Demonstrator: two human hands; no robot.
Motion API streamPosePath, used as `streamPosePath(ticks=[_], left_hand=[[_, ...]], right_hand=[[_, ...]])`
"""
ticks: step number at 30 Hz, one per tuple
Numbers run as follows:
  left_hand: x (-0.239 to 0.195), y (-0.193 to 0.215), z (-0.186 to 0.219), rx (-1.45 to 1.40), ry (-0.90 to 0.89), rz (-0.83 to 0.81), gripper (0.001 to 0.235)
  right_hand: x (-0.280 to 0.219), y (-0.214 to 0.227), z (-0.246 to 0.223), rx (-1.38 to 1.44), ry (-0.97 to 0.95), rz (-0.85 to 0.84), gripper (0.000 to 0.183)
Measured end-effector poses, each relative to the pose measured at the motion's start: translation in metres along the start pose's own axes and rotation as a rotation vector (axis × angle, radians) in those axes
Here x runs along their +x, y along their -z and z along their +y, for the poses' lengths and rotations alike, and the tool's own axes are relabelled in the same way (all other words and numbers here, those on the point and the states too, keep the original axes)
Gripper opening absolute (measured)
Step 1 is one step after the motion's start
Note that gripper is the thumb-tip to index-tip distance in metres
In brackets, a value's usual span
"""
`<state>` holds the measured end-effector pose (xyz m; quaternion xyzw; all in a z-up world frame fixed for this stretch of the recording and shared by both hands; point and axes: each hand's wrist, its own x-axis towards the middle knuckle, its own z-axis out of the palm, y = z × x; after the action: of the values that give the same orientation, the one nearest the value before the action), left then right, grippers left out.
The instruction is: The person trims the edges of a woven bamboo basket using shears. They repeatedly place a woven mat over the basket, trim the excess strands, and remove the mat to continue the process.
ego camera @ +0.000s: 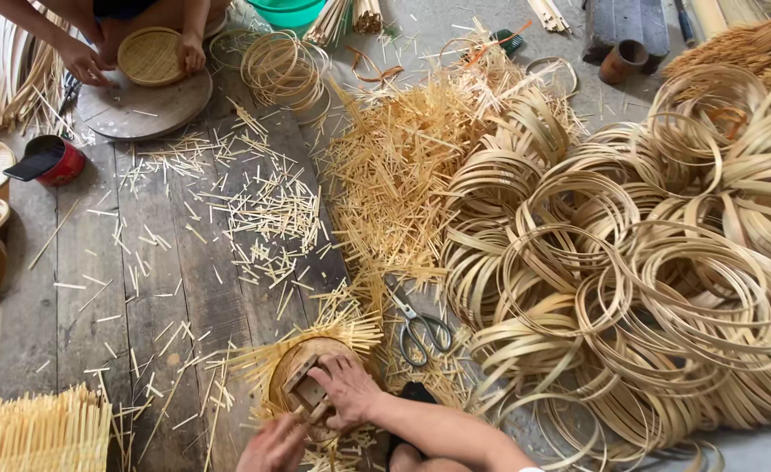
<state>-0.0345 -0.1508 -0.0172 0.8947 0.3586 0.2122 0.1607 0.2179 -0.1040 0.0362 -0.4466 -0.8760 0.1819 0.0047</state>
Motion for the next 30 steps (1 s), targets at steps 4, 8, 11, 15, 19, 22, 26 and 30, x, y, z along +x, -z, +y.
streamPosePath(ticks=[4, 8, 11, 15, 19, 22, 26, 30], left_hand=[[0.038, 0.035, -0.004, -0.006, 0.399, 0.293, 0.025], [0.069, 0.062, 0.006, 0.0, 0.46, 0.422, 0.016], [0.087, 0.081, 0.012, -0.095, 0.415, 0.564, 0.015], [0.099, 0.11, 0.003, -0.074, 0.365, 0.748, 0.014], [0.105, 0.125, 0.01, -0.098, 0.35, 0.872, 0.014], [0.111, 0.121, 0.01, -0.126, 0.288, 0.805, 0.015], [0.112, 0.082, 0.002, -0.236, 0.416, 0.571, 0.016], [0.105, 0.039, 0.014, -0.121, 0.571, 0.184, 0.048]], right_hand=[[0.02, 0.005, -0.003, -0.143, 0.101, 0.212, 0.122], [0.055, 0.005, 0.006, -0.149, 0.33, 0.046, 0.138], [0.058, 0.013, 0.015, -0.021, 0.344, -0.075, 0.127], [0.055, 0.026, 0.013, -0.058, 0.174, 0.157, 0.11], [0.04, 0.035, 0.008, 0.015, 0.074, 0.343, 0.105], [0.036, 0.034, 0.002, -0.027, 0.014, 0.167, 0.104], [0.027, 0.014, 0.011, 0.037, -0.037, 0.038, 0.114], [0.018, 0.0, 0.053, 0.329, -0.114, 0.348, 0.088]])
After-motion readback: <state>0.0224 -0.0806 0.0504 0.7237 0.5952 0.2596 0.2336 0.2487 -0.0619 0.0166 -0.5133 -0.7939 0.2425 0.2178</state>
